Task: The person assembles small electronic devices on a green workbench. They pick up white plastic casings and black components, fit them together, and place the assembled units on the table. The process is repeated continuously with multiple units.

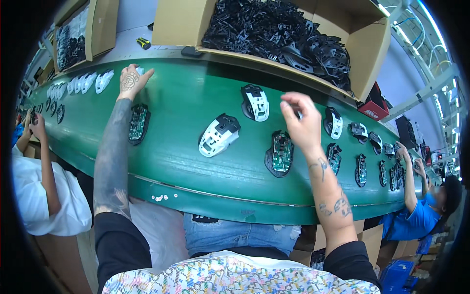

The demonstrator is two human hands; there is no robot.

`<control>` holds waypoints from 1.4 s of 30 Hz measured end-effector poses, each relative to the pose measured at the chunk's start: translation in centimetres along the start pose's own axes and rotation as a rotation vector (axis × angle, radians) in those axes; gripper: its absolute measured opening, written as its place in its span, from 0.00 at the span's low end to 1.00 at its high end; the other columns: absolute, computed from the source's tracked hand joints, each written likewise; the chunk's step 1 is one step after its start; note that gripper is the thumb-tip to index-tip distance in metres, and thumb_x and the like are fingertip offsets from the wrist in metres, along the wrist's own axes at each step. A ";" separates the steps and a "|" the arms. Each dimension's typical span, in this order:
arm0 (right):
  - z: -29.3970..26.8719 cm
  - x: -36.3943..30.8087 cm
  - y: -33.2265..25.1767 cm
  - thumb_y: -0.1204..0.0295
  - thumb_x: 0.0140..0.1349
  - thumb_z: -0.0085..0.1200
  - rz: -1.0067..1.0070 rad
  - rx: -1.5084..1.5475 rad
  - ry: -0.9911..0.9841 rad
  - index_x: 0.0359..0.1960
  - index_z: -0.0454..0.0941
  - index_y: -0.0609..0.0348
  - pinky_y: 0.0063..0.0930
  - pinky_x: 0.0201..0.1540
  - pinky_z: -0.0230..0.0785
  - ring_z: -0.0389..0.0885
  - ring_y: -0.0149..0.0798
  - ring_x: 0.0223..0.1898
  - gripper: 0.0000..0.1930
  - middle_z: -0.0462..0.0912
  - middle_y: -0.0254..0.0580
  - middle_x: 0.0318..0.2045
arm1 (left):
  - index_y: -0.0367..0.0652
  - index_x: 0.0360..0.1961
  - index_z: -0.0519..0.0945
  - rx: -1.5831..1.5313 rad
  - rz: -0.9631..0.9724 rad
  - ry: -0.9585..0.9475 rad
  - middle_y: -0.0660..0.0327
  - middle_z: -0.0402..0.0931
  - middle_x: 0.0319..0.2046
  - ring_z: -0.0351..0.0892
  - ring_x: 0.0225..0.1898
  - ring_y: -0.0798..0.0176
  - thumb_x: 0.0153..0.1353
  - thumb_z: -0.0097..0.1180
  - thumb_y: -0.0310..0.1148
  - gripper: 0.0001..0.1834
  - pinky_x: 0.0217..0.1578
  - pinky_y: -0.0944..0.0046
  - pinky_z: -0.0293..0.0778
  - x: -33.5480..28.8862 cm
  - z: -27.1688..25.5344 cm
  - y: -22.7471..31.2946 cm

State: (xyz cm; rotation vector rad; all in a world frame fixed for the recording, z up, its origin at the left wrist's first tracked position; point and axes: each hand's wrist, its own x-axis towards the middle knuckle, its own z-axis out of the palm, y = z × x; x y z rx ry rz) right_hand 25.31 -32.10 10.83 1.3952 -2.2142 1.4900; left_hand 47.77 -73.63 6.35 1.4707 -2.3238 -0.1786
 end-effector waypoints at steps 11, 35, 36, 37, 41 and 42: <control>5.9 16.5 2.5 0.59 0.54 0.58 -0.041 -0.716 -0.349 0.41 0.82 0.49 0.37 0.53 0.70 0.77 0.47 0.49 0.15 0.81 0.44 0.43 | 0.42 0.53 0.73 0.046 0.023 -0.069 0.48 0.72 0.53 0.71 0.54 0.46 0.46 0.63 0.51 0.35 0.54 0.52 0.69 2.0 -0.7 -1.5; -1.4 -4.5 -1.1 0.72 0.61 0.57 0.696 1.125 -0.132 0.48 0.76 0.60 0.14 0.30 0.68 0.75 0.23 0.29 0.14 0.80 0.31 0.32 | 0.42 0.52 0.70 -1.937 0.043 -0.916 0.61 0.76 0.44 0.78 0.45 0.67 0.63 0.56 0.37 0.19 0.45 0.65 0.76 -24.8 -1.8 22.3; -1.3 -4.7 -1.1 0.72 0.61 0.57 0.686 1.090 -0.131 0.48 0.76 0.60 0.14 0.30 0.68 0.75 0.23 0.29 0.14 0.79 0.30 0.32 | 0.41 0.52 0.70 -1.911 0.062 -0.850 0.61 0.76 0.44 0.78 0.45 0.68 0.62 0.57 0.37 0.19 0.45 0.66 0.76 -25.2 -1.5 22.4; -1.1 -4.9 -1.1 0.72 0.61 0.57 0.676 1.055 -0.133 0.48 0.76 0.60 0.14 0.30 0.67 0.75 0.23 0.29 0.14 0.79 0.30 0.31 | 0.41 0.52 0.70 -1.885 0.082 -0.784 0.61 0.76 0.44 0.77 0.45 0.69 0.61 0.59 0.36 0.20 0.45 0.66 0.75 -25.4 -1.3 22.4; -0.6 -5.2 -0.8 0.71 0.60 0.59 0.631 1.000 -0.164 0.47 0.76 0.60 0.14 0.32 0.67 0.75 0.21 0.31 0.14 0.79 0.30 0.31 | 0.40 0.51 0.70 -1.786 0.220 -0.711 0.61 0.76 0.44 0.77 0.45 0.68 0.59 0.61 0.36 0.22 0.46 0.67 0.74 -25.8 -1.6 21.7; -0.6 -5.2 -0.8 0.71 0.60 0.59 0.623 0.953 -0.165 0.47 0.76 0.61 0.14 0.33 0.67 0.75 0.21 0.32 0.14 0.79 0.30 0.32 | 0.40 0.52 0.70 -1.746 0.220 -0.767 0.61 0.76 0.44 0.77 0.45 0.68 0.59 0.61 0.36 0.23 0.46 0.67 0.74 -25.6 -1.9 21.5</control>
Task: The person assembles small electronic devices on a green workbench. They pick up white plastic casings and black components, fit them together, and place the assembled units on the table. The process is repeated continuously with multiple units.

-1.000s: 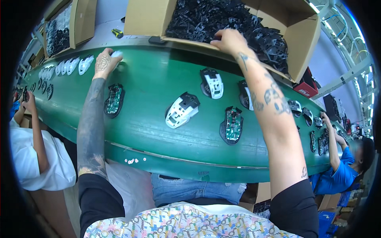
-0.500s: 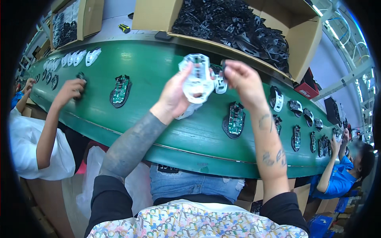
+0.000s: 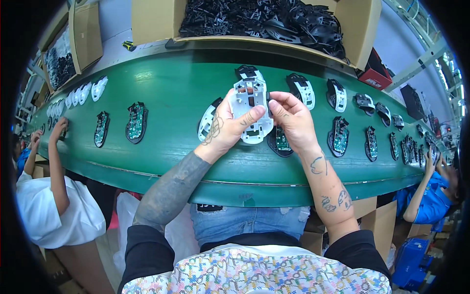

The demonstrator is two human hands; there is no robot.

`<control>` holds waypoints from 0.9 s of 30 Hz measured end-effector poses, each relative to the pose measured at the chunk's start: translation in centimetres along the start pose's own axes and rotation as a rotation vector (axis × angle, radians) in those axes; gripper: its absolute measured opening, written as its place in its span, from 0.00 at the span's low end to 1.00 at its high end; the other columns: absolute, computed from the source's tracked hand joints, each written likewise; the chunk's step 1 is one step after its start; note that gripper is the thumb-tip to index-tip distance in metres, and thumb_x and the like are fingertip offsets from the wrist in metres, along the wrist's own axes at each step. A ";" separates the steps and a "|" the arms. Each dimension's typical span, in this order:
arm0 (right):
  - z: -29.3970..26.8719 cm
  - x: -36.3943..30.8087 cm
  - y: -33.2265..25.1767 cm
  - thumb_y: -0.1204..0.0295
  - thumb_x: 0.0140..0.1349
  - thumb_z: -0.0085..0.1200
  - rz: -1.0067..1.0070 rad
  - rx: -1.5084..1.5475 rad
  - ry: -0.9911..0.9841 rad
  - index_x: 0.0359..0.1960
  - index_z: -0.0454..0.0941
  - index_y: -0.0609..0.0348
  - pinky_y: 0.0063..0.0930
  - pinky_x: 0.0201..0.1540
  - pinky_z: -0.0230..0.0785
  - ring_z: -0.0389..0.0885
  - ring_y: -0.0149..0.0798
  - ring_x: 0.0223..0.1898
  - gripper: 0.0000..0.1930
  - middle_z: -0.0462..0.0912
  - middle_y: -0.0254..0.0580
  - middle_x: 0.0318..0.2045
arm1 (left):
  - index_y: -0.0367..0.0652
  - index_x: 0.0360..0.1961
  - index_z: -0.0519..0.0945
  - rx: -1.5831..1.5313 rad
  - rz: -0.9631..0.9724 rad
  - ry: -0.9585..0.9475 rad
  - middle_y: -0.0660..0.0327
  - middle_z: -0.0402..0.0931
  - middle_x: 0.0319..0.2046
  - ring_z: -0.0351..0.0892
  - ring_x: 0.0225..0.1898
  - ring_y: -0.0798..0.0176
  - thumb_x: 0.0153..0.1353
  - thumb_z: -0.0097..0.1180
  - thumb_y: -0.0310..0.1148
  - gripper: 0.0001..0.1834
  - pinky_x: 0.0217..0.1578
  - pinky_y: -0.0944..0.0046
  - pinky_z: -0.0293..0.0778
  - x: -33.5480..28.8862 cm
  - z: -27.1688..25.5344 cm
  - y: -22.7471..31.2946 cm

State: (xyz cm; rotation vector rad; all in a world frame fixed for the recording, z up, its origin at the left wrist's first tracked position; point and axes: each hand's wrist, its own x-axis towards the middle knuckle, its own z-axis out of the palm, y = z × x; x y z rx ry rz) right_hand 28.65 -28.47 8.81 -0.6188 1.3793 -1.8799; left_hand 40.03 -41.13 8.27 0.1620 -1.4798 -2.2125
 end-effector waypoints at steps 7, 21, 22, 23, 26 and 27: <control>0.9 -0.4 1.4 0.71 0.62 0.58 -0.169 -0.045 -0.058 0.48 0.73 0.63 0.16 0.38 0.70 0.76 0.22 0.36 0.15 0.79 0.33 0.36 | 0.39 0.51 0.69 -0.046 -0.091 -0.021 0.62 0.76 0.42 0.76 0.45 0.68 0.53 0.67 0.35 0.27 0.47 0.66 0.73 -0.6 -0.8 0.3; 2.0 -1.5 0.9 0.61 0.65 0.53 -0.351 -0.353 -0.087 0.57 0.68 0.64 0.22 0.44 0.72 0.78 0.30 0.43 0.24 0.77 0.45 0.47 | 0.34 0.57 0.61 0.111 -0.036 -0.073 0.54 0.70 0.49 0.74 0.48 0.62 0.47 0.72 0.38 0.41 0.50 0.61 0.73 -0.5 -1.1 1.8; 1.8 -1.4 0.9 0.61 0.64 0.55 -0.335 -0.368 -0.064 0.56 0.69 0.63 0.22 0.42 0.73 0.79 0.30 0.42 0.24 0.77 0.45 0.46 | 0.34 0.58 0.60 0.092 -0.062 -0.095 0.53 0.69 0.50 0.75 0.49 0.61 0.48 0.71 0.35 0.41 0.50 0.59 0.75 -0.4 -1.3 1.9; 1.7 -1.5 0.9 0.60 0.62 0.56 -0.319 -0.384 -0.042 0.56 0.70 0.63 0.21 0.39 0.74 0.79 0.30 0.41 0.25 0.77 0.45 0.44 | 0.34 0.58 0.60 0.067 -0.099 -0.115 0.53 0.69 0.50 0.74 0.50 0.60 0.48 0.71 0.33 0.40 0.50 0.59 0.75 -0.3 -1.4 2.2; 2.3 -1.6 0.2 0.60 0.58 0.61 -0.390 -0.496 0.016 0.51 0.75 0.60 0.18 0.32 0.73 0.78 0.28 0.35 0.23 0.78 0.41 0.40 | 0.34 0.58 0.60 0.007 -0.163 -0.162 0.53 0.68 0.51 0.74 0.51 0.60 0.48 0.70 0.30 0.40 0.50 0.59 0.74 -0.2 -1.7 2.5; 2.3 -1.7 0.0 0.60 0.58 0.61 -0.421 -0.573 0.030 0.51 0.76 0.59 0.18 0.31 0.72 0.78 0.28 0.34 0.23 0.78 0.40 0.40 | 0.34 0.58 0.60 -0.001 -0.160 -0.178 0.53 0.68 0.51 0.74 0.51 0.60 0.48 0.69 0.29 0.39 0.51 0.59 0.74 -0.2 -1.9 2.3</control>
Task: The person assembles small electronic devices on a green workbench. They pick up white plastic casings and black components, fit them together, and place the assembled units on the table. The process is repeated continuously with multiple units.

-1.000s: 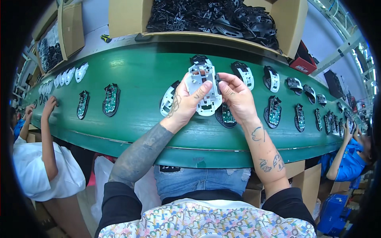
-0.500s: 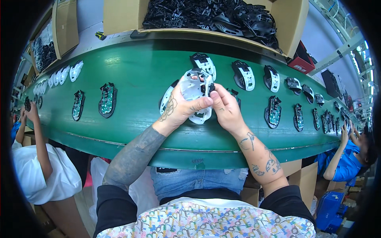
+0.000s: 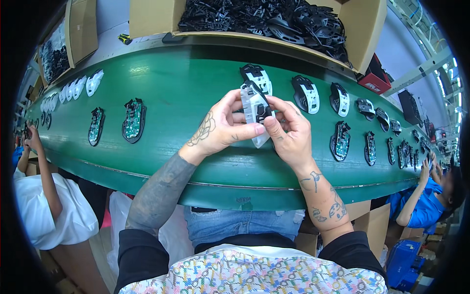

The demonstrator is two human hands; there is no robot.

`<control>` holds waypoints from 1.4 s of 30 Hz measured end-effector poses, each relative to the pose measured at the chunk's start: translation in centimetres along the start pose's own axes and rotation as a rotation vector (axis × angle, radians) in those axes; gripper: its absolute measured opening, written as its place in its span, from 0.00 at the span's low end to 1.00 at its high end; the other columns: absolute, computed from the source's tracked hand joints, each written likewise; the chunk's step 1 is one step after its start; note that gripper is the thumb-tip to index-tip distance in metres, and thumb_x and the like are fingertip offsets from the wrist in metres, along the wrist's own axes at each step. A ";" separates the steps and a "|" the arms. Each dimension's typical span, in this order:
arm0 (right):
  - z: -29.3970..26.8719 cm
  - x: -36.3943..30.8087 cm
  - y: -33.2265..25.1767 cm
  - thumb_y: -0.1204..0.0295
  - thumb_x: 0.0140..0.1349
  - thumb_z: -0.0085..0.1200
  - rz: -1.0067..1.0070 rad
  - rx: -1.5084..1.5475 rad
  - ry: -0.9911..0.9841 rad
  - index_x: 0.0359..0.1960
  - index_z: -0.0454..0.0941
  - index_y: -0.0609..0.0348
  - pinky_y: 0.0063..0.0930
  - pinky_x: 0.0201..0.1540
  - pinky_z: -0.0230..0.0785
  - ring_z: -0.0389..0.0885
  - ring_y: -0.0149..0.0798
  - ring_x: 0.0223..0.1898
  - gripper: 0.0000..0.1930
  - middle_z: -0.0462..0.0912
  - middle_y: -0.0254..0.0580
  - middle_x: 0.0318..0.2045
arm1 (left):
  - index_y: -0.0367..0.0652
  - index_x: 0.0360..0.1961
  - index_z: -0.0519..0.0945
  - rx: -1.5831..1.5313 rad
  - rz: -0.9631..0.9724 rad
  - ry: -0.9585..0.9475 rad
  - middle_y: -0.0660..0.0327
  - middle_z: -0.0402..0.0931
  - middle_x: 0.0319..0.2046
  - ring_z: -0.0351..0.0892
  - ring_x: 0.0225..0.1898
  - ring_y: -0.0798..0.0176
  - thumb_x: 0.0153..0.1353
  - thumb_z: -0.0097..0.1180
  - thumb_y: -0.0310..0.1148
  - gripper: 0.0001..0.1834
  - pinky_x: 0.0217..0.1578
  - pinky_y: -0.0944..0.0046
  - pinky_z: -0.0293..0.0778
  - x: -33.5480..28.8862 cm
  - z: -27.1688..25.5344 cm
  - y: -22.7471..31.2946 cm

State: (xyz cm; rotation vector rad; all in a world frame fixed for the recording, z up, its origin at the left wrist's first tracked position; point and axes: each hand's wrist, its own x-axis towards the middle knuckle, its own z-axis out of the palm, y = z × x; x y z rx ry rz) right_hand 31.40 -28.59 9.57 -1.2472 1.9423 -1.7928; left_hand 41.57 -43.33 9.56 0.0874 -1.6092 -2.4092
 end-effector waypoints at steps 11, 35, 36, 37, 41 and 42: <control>0.7 -0.6 0.4 0.67 0.58 0.61 -0.195 0.009 0.125 0.46 0.79 0.58 0.19 0.32 0.73 0.79 0.30 0.33 0.16 0.80 0.41 0.37 | 0.35 0.54 0.60 0.033 0.014 0.057 0.51 0.69 0.50 0.73 0.52 0.59 0.47 0.70 0.31 0.38 0.52 0.58 0.74 -0.4 0.2 -0.9; -4.2 4.2 1.6 0.70 0.59 0.59 -0.154 -0.228 0.299 0.35 0.82 0.60 0.19 0.34 0.70 0.78 0.24 0.34 0.07 0.82 0.36 0.33 | 0.33 0.62 0.59 0.000 0.118 0.081 0.51 0.74 0.47 0.77 0.47 0.61 0.53 0.61 0.26 0.36 0.48 0.63 0.74 -0.2 -0.8 -0.4; -5.5 5.9 1.4 0.70 0.59 0.58 -0.141 -0.347 0.391 0.34 0.82 0.60 0.21 0.33 0.71 0.78 0.26 0.30 0.06 0.82 0.38 0.32 | 0.33 0.62 0.59 -0.018 0.132 0.098 0.51 0.74 0.47 0.78 0.47 0.61 0.53 0.60 0.26 0.36 0.47 0.64 0.74 -0.2 -1.1 -0.5; -8.1 7.7 2.2 0.70 0.58 0.58 -0.192 -0.565 0.414 0.34 0.82 0.59 0.26 0.37 0.72 0.80 0.35 0.32 0.07 0.82 0.42 0.33 | 0.32 0.60 0.61 -0.012 0.083 0.117 0.52 0.75 0.45 0.78 0.46 0.62 0.54 0.60 0.27 0.33 0.46 0.64 0.74 0.1 -1.3 -0.5; -16.2 13.5 5.1 0.55 0.57 0.55 -0.135 -1.300 0.281 0.51 0.76 0.58 0.40 0.55 0.66 0.75 0.51 0.52 0.24 0.78 0.51 0.48 | 0.33 0.58 0.61 -0.118 0.096 0.226 0.54 0.75 0.45 0.78 0.44 0.63 0.54 0.62 0.33 0.34 0.44 0.65 0.76 0.6 -1.3 -0.6; -17.3 14.0 5.1 0.52 0.57 0.55 -0.009 -1.398 0.218 0.53 0.75 0.60 0.39 0.57 0.65 0.73 0.52 0.54 0.28 0.77 0.53 0.50 | 0.33 0.59 0.61 -0.130 0.091 0.238 0.54 0.75 0.45 0.78 0.45 0.63 0.54 0.63 0.34 0.35 0.44 0.65 0.76 0.7 -1.1 -0.7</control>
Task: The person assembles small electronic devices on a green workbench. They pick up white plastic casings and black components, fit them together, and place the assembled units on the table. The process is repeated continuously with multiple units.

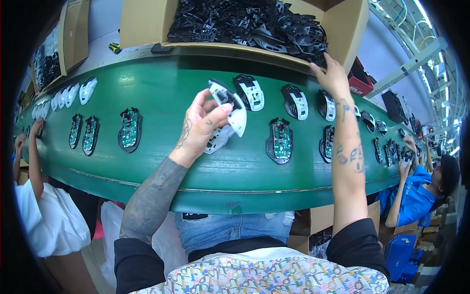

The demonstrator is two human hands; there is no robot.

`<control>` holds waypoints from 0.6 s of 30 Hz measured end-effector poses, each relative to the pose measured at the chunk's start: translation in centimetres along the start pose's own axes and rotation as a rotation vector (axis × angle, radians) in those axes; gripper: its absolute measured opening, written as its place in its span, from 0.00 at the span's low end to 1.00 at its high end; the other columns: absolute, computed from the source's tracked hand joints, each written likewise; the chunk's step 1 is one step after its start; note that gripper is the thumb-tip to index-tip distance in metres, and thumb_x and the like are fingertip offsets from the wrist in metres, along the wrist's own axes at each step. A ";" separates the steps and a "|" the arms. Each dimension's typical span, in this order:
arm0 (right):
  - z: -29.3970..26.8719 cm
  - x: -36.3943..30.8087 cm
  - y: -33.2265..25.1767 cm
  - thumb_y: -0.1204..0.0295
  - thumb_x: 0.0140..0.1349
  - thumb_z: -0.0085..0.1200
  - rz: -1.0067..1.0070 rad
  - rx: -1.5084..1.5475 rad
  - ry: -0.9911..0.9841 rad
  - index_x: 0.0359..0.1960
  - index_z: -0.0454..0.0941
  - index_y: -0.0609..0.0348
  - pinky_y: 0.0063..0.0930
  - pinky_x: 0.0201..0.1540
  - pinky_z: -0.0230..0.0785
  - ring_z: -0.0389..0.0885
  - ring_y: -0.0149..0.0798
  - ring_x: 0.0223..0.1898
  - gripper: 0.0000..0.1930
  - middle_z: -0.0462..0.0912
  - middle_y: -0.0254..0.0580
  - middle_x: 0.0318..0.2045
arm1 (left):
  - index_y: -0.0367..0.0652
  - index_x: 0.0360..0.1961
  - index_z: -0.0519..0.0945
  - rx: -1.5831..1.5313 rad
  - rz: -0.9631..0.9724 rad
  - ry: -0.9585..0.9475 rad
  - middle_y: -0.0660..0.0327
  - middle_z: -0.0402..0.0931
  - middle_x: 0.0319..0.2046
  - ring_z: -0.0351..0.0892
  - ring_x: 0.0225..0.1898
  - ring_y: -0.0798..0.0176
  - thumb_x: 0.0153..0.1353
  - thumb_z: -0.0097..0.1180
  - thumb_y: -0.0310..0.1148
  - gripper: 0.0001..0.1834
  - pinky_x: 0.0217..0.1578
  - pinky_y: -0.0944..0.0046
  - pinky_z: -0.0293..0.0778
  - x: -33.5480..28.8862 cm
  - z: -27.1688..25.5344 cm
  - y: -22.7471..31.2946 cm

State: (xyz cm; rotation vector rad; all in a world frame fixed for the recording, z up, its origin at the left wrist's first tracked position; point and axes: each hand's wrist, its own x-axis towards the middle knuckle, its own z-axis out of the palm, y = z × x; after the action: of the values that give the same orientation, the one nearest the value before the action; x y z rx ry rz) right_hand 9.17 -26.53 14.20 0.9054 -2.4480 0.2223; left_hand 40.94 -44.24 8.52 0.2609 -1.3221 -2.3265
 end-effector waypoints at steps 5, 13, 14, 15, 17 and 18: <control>-2.1 0.2 2.7 0.60 0.55 0.59 -0.095 0.142 -0.225 0.52 0.75 0.57 0.37 0.50 0.70 0.79 0.53 0.45 0.24 0.81 0.54 0.42 | 0.33 0.60 0.58 -0.028 -0.018 0.051 0.54 0.74 0.47 0.77 0.47 0.62 0.55 0.64 0.39 0.39 0.44 0.65 0.76 0.2 -0.6 0.0; -6.3 -5.1 -4.6 0.72 0.60 0.57 0.180 0.576 0.222 0.47 0.76 0.61 0.21 0.37 0.72 0.82 0.29 0.33 0.14 0.84 0.40 0.33 | 0.33 0.60 0.58 -0.035 -0.043 0.027 0.53 0.74 0.48 0.77 0.48 0.62 0.57 0.62 0.42 0.38 0.46 0.64 0.75 -0.3 -1.1 0.0; -5.2 -5.7 -4.5 0.73 0.61 0.57 0.169 0.799 0.275 0.48 0.73 0.65 0.17 0.32 0.71 0.81 0.26 0.30 0.15 0.83 0.38 0.32 | 0.33 0.60 0.58 -0.039 -0.047 0.017 0.53 0.74 0.48 0.77 0.48 0.62 0.57 0.62 0.42 0.37 0.46 0.64 0.75 -0.2 -0.8 0.0; -5.7 -6.6 -6.5 0.74 0.61 0.56 0.192 1.004 0.194 0.48 0.73 0.65 0.15 0.29 0.70 0.80 0.25 0.28 0.15 0.82 0.38 0.31 | 0.33 0.60 0.58 -0.041 -0.051 0.013 0.54 0.74 0.48 0.77 0.48 0.62 0.57 0.62 0.42 0.37 0.45 0.64 0.75 -0.1 -0.9 0.1; -6.6 -8.9 -10.5 0.75 0.61 0.56 0.237 1.339 0.003 0.48 0.72 0.65 0.13 0.26 0.68 0.79 0.24 0.25 0.15 0.81 0.39 0.32 | 0.34 0.59 0.59 -0.013 -0.033 0.033 0.54 0.74 0.47 0.77 0.48 0.62 0.58 0.61 0.41 0.36 0.45 0.64 0.75 -0.3 -1.0 0.3; -6.9 -9.6 -11.5 0.76 0.60 0.57 0.261 1.455 -0.099 0.48 0.72 0.64 0.12 0.25 0.68 0.78 0.24 0.24 0.15 0.80 0.40 0.32 | 0.34 0.59 0.59 -0.005 -0.027 0.032 0.54 0.74 0.47 0.77 0.48 0.62 0.58 0.61 0.41 0.35 0.45 0.64 0.75 -0.3 -0.8 0.3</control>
State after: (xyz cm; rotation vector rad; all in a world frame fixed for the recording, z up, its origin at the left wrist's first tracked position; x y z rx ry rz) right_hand 25.65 -27.74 14.80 1.0410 -2.1990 2.2362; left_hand 41.56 -44.85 8.38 0.3148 -1.3043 -2.3378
